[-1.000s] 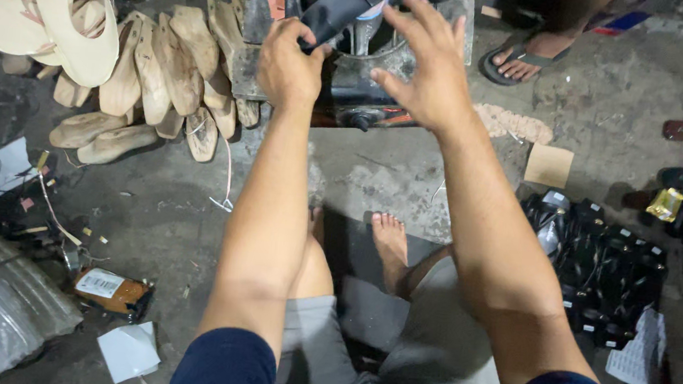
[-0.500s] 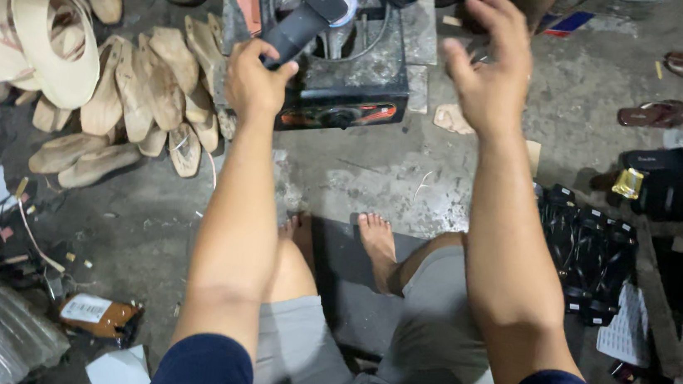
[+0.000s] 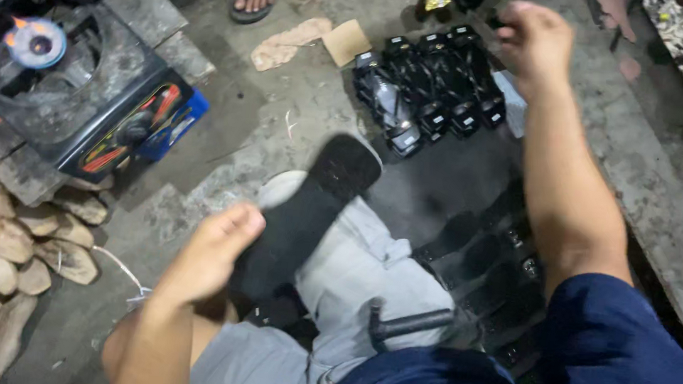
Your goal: The person assembles black sandals by attaching straps to the sole using a handheld tool. They work on multiple sandals one at a time, pressing the straps into place and then placing the finished items on the floor.
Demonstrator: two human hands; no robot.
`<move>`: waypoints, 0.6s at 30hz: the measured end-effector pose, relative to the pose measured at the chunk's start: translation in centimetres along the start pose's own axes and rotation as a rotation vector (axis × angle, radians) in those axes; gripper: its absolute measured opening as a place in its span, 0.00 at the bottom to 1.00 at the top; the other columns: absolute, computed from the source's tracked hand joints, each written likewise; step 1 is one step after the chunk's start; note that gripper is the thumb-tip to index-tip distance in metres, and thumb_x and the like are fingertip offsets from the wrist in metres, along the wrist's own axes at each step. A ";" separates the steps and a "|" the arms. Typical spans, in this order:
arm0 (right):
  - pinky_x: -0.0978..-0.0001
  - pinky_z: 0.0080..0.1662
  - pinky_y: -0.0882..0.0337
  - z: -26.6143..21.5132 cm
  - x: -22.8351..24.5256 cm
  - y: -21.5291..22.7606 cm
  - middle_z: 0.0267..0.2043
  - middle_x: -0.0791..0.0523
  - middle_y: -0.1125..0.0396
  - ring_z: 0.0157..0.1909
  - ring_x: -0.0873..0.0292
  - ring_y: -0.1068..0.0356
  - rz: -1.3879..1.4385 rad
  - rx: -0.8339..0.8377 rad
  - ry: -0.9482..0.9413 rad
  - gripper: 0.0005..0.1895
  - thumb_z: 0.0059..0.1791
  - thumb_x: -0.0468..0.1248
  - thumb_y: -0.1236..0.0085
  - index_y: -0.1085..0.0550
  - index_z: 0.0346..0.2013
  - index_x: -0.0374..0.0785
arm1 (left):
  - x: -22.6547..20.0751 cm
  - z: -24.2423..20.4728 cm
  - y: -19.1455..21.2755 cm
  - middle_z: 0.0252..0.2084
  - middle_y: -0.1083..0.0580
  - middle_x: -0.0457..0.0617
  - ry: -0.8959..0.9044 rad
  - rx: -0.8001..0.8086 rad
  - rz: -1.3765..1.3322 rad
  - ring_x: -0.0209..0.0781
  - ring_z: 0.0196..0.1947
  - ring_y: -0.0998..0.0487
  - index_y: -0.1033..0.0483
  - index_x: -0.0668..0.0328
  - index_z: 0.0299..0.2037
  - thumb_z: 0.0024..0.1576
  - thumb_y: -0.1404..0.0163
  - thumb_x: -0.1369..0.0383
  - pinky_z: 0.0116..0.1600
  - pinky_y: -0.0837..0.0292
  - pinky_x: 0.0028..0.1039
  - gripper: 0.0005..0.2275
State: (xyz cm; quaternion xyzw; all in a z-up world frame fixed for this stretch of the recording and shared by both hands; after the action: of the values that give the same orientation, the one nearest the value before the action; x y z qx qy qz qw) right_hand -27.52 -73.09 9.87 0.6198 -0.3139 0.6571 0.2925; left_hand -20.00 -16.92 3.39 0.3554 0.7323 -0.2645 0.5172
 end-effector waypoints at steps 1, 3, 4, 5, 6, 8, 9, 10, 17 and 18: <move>0.69 0.34 0.26 1.3 0.8 3.0 0.31 0.60 0.27 0.31 0.61 0.25 0.136 -0.056 -0.039 0.06 0.51 0.41 0.39 0.23 0.36 0.42 | 0.8 -0.4 -2.5 0.35 0.27 0.44 0.070 0.066 0.008 0.33 0.39 0.30 0.23 0.67 0.41 0.66 0.52 0.61 0.47 0.31 0.27 0.13; 0.63 0.45 0.21 3.2 2.5 8.6 0.34 0.53 0.30 0.33 0.57 0.30 0.455 -0.171 -0.054 0.10 0.58 0.36 0.32 0.25 0.40 0.33 | -0.3 -1.8 -3.3 0.34 0.23 0.47 -0.031 -0.044 0.270 0.36 0.41 0.27 0.22 0.63 0.43 0.64 0.51 0.62 0.55 0.38 0.28 0.11; 0.62 0.40 0.26 4.0 4.4 10.5 0.34 0.55 0.31 0.31 0.57 0.33 0.356 -0.141 -0.006 0.14 0.55 0.44 0.35 0.25 0.42 0.35 | -1.3 -2.3 -3.2 0.33 0.21 0.49 -0.086 -0.110 0.398 0.38 0.42 0.26 0.21 0.62 0.43 0.62 0.51 0.63 0.59 0.41 0.29 0.11; 0.60 0.36 0.31 4.6 6.3 12.0 0.33 0.57 0.32 0.29 0.57 0.36 0.257 -0.113 0.043 0.20 0.53 0.52 0.38 0.25 0.45 0.38 | -1.3 -2.6 -3.4 0.32 0.21 0.50 -0.058 -0.115 0.444 0.39 0.40 0.25 0.21 0.61 0.43 0.62 0.50 0.62 0.59 0.40 0.30 0.11; 0.54 0.47 0.25 5.4 7.5 12.7 0.42 0.55 0.29 0.41 0.54 0.30 0.266 -0.091 0.015 0.27 0.51 0.57 0.41 0.26 0.50 0.38 | -1.1 -2.9 -3.6 0.30 0.22 0.50 -0.027 -0.138 0.479 0.40 0.39 0.24 0.21 0.59 0.42 0.61 0.50 0.61 0.60 0.40 0.31 0.11; 0.48 0.59 0.20 6.7 9.5 12.6 0.51 0.52 0.26 0.54 0.50 0.25 0.287 -0.051 -0.053 0.33 0.50 0.61 0.43 0.27 0.56 0.38 | 0.1 -3.6 -4.1 0.29 0.23 0.52 0.110 -0.174 0.522 0.44 0.37 0.23 0.22 0.56 0.42 0.60 0.49 0.58 0.57 0.36 0.34 0.12; 0.48 0.59 0.20 6.9 10.0 11.8 0.51 0.52 0.27 0.54 0.50 0.25 0.291 -0.051 -0.083 0.32 0.50 0.61 0.43 0.27 0.56 0.38 | 1.1 -4.0 -4.3 0.29 0.24 0.53 0.216 -0.183 0.525 0.47 0.36 0.23 0.22 0.54 0.43 0.60 0.49 0.56 0.54 0.32 0.36 0.12; 0.49 0.59 0.20 7.2 10.7 10.5 0.51 0.52 0.27 0.54 0.50 0.25 0.304 -0.068 -0.105 0.31 0.50 0.60 0.43 0.27 0.55 0.38 | 2.1 -4.4 -4.1 0.29 0.25 0.54 0.319 -0.197 0.515 0.50 0.36 0.22 0.23 0.53 0.43 0.61 0.49 0.54 0.51 0.29 0.39 0.13; 0.51 0.58 0.21 8.4 10.8 5.2 0.52 0.51 0.27 0.54 0.50 0.25 0.344 -0.184 -0.089 0.26 0.51 0.54 0.42 0.28 0.53 0.38 | -5.0 -8.3 -2.2 0.44 0.22 0.51 -0.145 -0.772 0.649 0.49 0.46 0.22 0.25 0.55 0.47 0.54 0.41 0.56 0.54 0.37 0.42 0.17; 0.51 0.58 0.21 8.0 9.8 5.9 0.52 0.51 0.27 0.54 0.50 0.25 0.350 -0.221 -0.085 0.25 0.51 0.54 0.42 0.28 0.53 0.38 | -5.7 -9.0 -2.5 0.46 0.22 0.51 -0.203 -0.793 0.564 0.47 0.47 0.21 0.25 0.56 0.48 0.56 0.42 0.57 0.54 0.35 0.40 0.16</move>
State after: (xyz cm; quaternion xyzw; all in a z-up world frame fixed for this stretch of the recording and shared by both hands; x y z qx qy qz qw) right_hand -27.59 -83.04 19.67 0.5474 -0.4989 0.6326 0.2265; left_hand -25.91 -13.08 11.71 0.2879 0.5978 0.1511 0.7328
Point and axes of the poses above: each hand's wrist, its own z-axis towards the middle knuckle, its own y-axis out of the back of the hand, x = y × z, the point moved 10 cm from there along z, towards the middle knuckle
